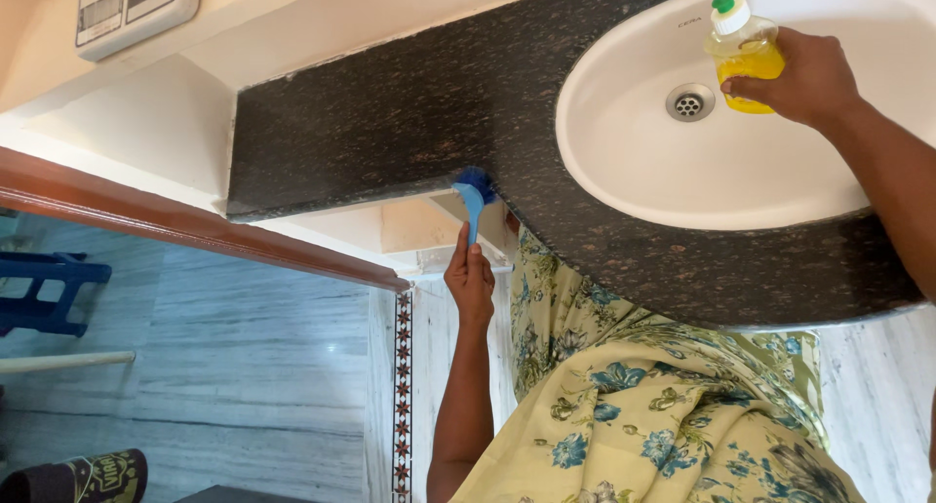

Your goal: The person scrubs a dark granite countertop around a white sink using a blue scrub brush. They hold a yellow liquid soap bottle in the other hand, occasionally moving it to reach different areas. The person cleans the edges and flat surfaces of the countertop.

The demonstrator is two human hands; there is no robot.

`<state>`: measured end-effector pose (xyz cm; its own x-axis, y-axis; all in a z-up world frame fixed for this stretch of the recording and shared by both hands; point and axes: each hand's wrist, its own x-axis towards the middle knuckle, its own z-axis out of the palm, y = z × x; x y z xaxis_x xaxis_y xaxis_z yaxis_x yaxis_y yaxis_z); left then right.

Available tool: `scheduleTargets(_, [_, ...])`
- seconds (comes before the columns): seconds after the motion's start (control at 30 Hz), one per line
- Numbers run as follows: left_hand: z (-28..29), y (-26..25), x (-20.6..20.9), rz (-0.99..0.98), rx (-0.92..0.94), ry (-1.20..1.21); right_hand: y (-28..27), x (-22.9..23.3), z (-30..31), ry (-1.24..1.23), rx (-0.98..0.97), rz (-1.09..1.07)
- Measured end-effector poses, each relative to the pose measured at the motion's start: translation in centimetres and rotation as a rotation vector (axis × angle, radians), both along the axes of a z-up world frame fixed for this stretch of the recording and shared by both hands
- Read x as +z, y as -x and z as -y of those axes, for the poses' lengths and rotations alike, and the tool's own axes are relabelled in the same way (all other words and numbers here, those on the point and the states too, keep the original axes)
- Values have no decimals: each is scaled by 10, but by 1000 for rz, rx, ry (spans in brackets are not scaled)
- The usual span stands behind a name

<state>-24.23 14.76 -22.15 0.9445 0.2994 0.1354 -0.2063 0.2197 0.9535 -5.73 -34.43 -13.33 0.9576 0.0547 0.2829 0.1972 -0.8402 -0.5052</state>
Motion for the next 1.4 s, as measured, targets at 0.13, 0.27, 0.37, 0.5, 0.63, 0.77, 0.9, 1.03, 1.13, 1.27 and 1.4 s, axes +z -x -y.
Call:
scheduleTargets(0.13, [9,40,-23,-39,-101,-28,-2,-5,1,27,18,17])
scheduleTargets(0.27, [27,105,-45,-60,-239,-91,-5,-13,3,15,18,-16])
scheduleTargets(0.37, [36,135,-51,-9,-298,-181,-7,-18,6,124,16,20])
scheduleTargets(0.5, [26,97,-41,-42,-106,-258,-8,-17,0,138,2,33])
scheduleTargets(0.63, [18,26,-24,70,65,-314,-3,-8,-6,81,-37,-60])
scheduleTargets(0.77, [18,-6,-16,172,209,-436,-8,-14,-3,-134,67,-32])
scheduleTargets(0.9, [1,-13,-23,126,355,-497,-31,-49,19,-375,224,-45])
scheduleTargets(1.03, [-46,-25,-32,79,512,-485,-55,-91,29,-420,202,-78])
scheduleTargets(1.13, [-78,-35,-33,69,587,-440,-68,-97,24,-329,216,-163])
scheduleTargets(1.27, [-62,-34,-48,54,445,-414,-73,-87,17,-241,197,-231])
scheduleTargets(1.4, [-28,-27,-73,112,294,-529,-74,-83,16,-201,196,-250])
